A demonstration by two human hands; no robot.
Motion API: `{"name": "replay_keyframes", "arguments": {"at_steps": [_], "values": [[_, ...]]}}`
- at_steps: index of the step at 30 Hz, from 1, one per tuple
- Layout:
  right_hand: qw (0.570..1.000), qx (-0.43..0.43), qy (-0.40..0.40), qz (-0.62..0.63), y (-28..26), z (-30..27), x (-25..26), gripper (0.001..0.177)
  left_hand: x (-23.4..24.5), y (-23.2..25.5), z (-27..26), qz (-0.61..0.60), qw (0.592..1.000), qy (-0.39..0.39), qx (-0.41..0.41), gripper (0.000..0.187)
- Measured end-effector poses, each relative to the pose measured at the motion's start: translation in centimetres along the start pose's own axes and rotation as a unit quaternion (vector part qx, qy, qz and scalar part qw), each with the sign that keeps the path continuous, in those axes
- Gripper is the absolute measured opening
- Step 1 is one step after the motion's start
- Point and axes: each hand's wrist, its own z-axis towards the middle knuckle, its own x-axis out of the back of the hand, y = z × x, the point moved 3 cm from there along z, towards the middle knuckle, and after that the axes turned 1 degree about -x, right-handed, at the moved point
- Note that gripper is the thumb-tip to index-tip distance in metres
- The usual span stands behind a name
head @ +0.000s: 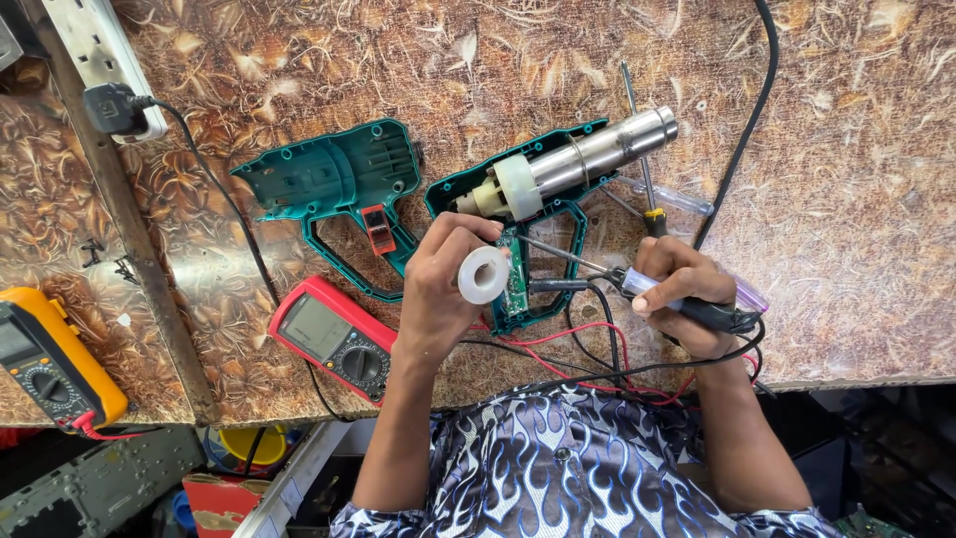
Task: The person uses a soldering iron to apply solder to a circuit board inside a disassembled power drill. They hold a roll of solder wire in one hand while manipulating the iron with the other, working on the green PCB and its components.
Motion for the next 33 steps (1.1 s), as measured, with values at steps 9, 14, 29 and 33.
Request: {"name": "replay_keyframes", "arguments": {"at_steps": [9,14,29,33], "values": [[1.000,0.004,-0.004,-0.010,-0.10,0.00,-0.03,0.002,-0.21,-0.03,-0.08,0.004,1.000,0.001,0.003,0.020],[1.000,0.004,-0.011,-0.011,-0.37,0.42,-0.15,0.003,-0.20,-0.07,-0.11,0.001,1.000,-0.001,0.005,0.020],[1.000,0.007,-0.016,-0.011,-0.29,0.24,-0.02,0.004,0.03,0.29,-0.05,-0.017,0.999,0.027,0.017,0.020],[1.000,0.005,-0.014,-0.010,-0.15,0.09,0.10,0.003,0.12,0.63,0.15,-0.013,0.999,0.042,0.020,0.021]]}}
